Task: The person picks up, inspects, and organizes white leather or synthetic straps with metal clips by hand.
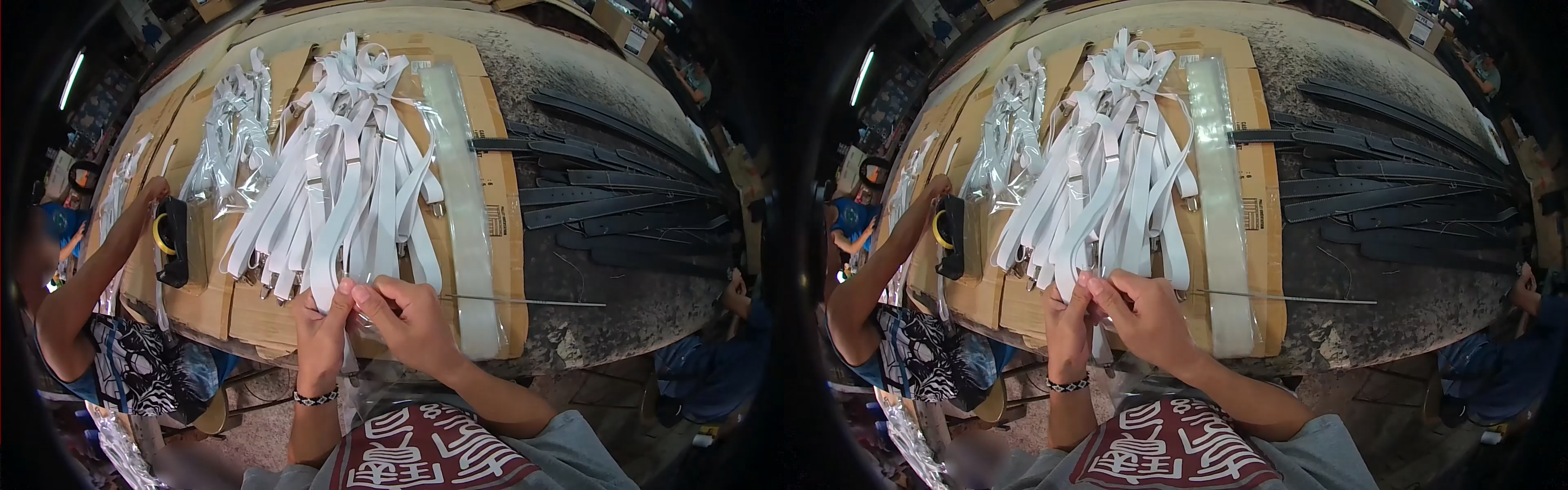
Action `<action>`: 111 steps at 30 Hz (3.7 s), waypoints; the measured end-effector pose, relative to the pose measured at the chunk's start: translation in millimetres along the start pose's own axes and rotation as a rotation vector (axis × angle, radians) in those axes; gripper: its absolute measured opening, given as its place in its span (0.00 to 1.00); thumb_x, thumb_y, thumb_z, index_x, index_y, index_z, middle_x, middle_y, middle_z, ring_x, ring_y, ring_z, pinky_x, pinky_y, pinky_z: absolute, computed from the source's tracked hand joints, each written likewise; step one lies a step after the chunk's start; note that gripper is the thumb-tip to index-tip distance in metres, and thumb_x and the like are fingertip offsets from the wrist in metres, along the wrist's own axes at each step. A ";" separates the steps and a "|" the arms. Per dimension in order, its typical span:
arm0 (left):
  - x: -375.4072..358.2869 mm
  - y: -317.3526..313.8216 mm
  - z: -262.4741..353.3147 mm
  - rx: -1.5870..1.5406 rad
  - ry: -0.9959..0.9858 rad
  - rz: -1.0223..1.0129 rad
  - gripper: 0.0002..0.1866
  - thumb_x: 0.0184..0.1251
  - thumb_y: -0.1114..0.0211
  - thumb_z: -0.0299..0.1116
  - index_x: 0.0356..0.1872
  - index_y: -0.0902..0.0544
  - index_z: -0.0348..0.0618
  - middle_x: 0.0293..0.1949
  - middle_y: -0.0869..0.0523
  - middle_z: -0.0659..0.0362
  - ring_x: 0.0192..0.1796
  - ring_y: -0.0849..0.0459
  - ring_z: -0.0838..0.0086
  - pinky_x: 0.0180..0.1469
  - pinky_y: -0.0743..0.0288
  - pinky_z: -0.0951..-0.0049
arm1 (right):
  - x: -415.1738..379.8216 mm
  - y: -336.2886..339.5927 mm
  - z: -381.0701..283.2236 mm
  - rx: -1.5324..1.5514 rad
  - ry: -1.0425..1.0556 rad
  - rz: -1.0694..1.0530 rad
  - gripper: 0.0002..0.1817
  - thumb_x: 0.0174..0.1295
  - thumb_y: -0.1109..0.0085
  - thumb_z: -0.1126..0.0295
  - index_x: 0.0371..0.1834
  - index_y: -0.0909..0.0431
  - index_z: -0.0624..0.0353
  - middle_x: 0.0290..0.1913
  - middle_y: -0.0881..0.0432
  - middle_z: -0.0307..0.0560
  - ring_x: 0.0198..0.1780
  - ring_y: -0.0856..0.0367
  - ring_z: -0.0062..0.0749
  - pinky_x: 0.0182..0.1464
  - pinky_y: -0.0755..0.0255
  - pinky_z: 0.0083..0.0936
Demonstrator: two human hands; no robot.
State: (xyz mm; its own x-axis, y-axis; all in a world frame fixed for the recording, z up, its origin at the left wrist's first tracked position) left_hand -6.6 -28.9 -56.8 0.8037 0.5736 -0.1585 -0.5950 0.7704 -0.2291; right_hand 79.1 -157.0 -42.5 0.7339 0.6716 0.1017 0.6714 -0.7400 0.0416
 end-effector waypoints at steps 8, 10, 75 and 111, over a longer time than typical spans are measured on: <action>4.3 -4.5 8.9 -0.044 -0.011 -0.045 0.11 0.75 0.31 0.38 0.40 0.15 0.40 0.30 0.15 0.66 0.29 0.21 0.85 0.30 0.31 0.83 | 4.6 -13.4 7.9 0.141 0.167 0.181 0.17 0.76 0.42 0.63 0.32 0.26 0.66 0.18 0.28 0.49 0.20 0.35 0.28 0.25 0.39 0.33; 4.8 -5.3 10.0 -0.010 -0.036 -0.051 0.11 0.75 0.31 0.38 0.41 0.15 0.40 0.30 0.15 0.65 0.29 0.21 0.84 0.30 0.30 0.82 | 6.2 -2.6 3.8 0.111 0.077 0.067 0.17 0.75 0.42 0.64 0.32 0.26 0.66 0.19 0.28 0.49 0.20 0.35 0.28 0.26 0.38 0.33; 29.6 -15.3 57.8 -0.130 0.045 -0.245 0.26 0.73 0.37 0.30 0.68 0.27 0.26 0.51 0.15 0.48 0.46 0.12 0.69 0.49 0.14 0.69 | -14.2 25.3 -3.5 -0.239 0.225 0.000 0.06 0.66 0.33 0.73 0.40 0.20 0.62 0.35 0.18 0.49 0.34 0.18 0.41 0.35 0.26 0.33; 25.7 -17.9 50.9 -0.197 0.077 -0.274 0.17 0.72 0.36 0.25 0.59 0.22 0.29 0.48 0.12 0.48 0.51 0.10 0.63 0.57 0.16 0.66 | -14.2 18.5 13.9 0.287 -0.085 -0.099 0.14 0.69 0.31 0.69 0.52 0.20 0.63 0.42 0.15 0.38 0.39 0.21 0.13 0.40 0.26 0.17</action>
State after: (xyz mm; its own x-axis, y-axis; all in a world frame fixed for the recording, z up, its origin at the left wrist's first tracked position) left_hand 24.2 -13.7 -7.9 0.9362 0.3244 -0.1354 -0.3497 0.8198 -0.4534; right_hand 82.5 -179.7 -57.0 0.6613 0.7496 0.0270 0.7329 -0.6381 -0.2359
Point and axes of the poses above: each hand's wrist, its own x-axis towards the middle knuckle, its own y-axis out of the back of the hand, z = x × y, the point moved 1 cm from there along x, towards the middle knuckle
